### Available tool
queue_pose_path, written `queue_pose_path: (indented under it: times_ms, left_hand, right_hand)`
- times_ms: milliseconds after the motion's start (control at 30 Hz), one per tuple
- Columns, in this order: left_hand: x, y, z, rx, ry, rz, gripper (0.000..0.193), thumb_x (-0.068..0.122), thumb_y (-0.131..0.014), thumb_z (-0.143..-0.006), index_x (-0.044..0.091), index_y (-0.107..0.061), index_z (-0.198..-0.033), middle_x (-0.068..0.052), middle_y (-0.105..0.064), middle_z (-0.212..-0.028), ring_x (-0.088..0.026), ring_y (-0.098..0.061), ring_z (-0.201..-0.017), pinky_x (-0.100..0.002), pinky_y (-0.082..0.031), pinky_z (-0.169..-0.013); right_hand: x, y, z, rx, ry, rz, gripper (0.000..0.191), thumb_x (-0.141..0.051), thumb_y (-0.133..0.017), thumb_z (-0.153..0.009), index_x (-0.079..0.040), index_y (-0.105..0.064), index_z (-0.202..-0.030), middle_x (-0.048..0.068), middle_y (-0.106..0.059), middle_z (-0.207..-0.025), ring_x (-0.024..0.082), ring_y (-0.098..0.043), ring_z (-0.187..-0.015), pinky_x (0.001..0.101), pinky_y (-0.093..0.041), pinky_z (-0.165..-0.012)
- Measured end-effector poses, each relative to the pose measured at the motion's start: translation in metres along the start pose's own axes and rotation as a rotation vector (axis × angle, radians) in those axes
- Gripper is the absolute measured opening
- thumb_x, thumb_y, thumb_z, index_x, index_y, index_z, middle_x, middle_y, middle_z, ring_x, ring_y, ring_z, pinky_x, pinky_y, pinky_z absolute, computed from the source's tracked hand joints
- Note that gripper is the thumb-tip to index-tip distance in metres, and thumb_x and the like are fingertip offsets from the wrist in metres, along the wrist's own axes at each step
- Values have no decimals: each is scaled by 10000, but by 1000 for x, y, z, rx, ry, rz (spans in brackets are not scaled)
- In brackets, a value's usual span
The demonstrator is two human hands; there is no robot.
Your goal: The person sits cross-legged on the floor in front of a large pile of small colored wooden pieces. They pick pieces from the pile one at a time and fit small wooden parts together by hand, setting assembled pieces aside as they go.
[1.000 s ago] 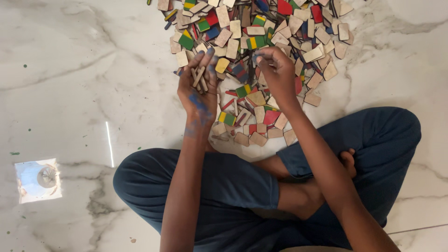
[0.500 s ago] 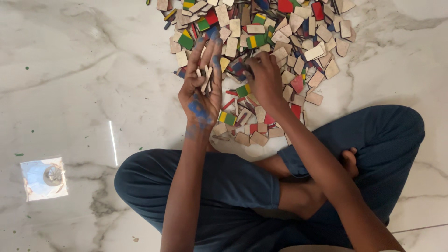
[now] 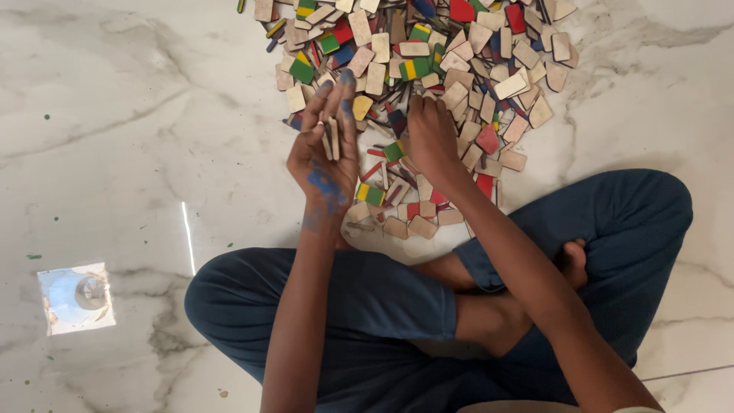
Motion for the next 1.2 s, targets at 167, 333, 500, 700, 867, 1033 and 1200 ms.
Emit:
queue_pose_path:
  times_ms: [167,333,500,700,867,1033,1200]
  left_hand:
    - [-5,11,-3,-2,8,-57,583,51,-466,-967,-120,-329,-1507,-319,-374,-1606,-376,-390,-1528,-356,-457,-1194]
    - [-12,31,-5,144,-70,-326,485,148,-386,-1060,-67,-362,-1495,-249,-402,-1605,-333,-406,-1515,-367,-428,-1196]
    - [-33,30,2,105,84,-187,525,307,-333,-1116,-89,-440,-1443,-274,-469,-1555,-366,-452,-1463,-389,-440,-1171]
    - [-35,17,4,75,111,-179,569,354,-331,-1109,-93,-424,-1448,-304,-449,-1551,-398,-466,-1459,-419,-439,-1190]
    - [-33,6,3,-18,112,-232,651,398,-389,-1085,-81,-368,-1526,-281,-390,-1619,-371,-378,-1537,-432,-364,-1251]
    - [-40,1,6,-84,123,-347,728,438,-381,-1091,-97,-324,-1581,-288,-366,-1637,-352,-340,-1559,-432,-270,-1299]
    - [-50,-4,9,-94,136,-356,720,438,-374,-1103,-106,-319,-1571,-286,-375,-1634,-359,-361,-1554,-466,-275,-1315]
  right_hand:
    - [17,13,-4,15,-118,-621,370,-35,-780,-838,-5,-615,-1168,160,-657,-1064,294,-633,-1020,390,-528,-881]
    - [8,36,-6,-151,-358,-1631,375,-21,-681,-951,-25,-529,-1293,58,-659,-1123,97,-667,-1000,256,-555,-891]
    - [-14,80,-5,-88,-115,-1410,331,-43,-606,-1046,-9,-526,-1366,70,-657,-1224,102,-658,-1092,280,-572,-959]
    - [-11,80,-9,-60,-91,-1181,205,-29,-591,-1059,19,-624,-1255,74,-692,-1172,92,-655,-1072,248,-538,-929]
    - [-42,90,3,-49,0,-1127,160,-78,-721,-995,7,-664,-1119,41,-707,-1049,70,-672,-943,229,-549,-828]
    - [-74,110,7,1,42,-745,316,-149,-920,-811,-9,-706,-996,82,-670,-891,132,-659,-744,273,-513,-662]
    - [-87,123,11,162,159,-746,303,-66,-880,-782,8,-667,-985,118,-697,-963,241,-719,-897,350,-541,-787]
Point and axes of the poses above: each hand's wrist, its own z-axis away from the middle knuckle, its own y-axis out of the back of the hand, x = y × z, the point moved 8 cm from there along -z, towards the middle knuckle
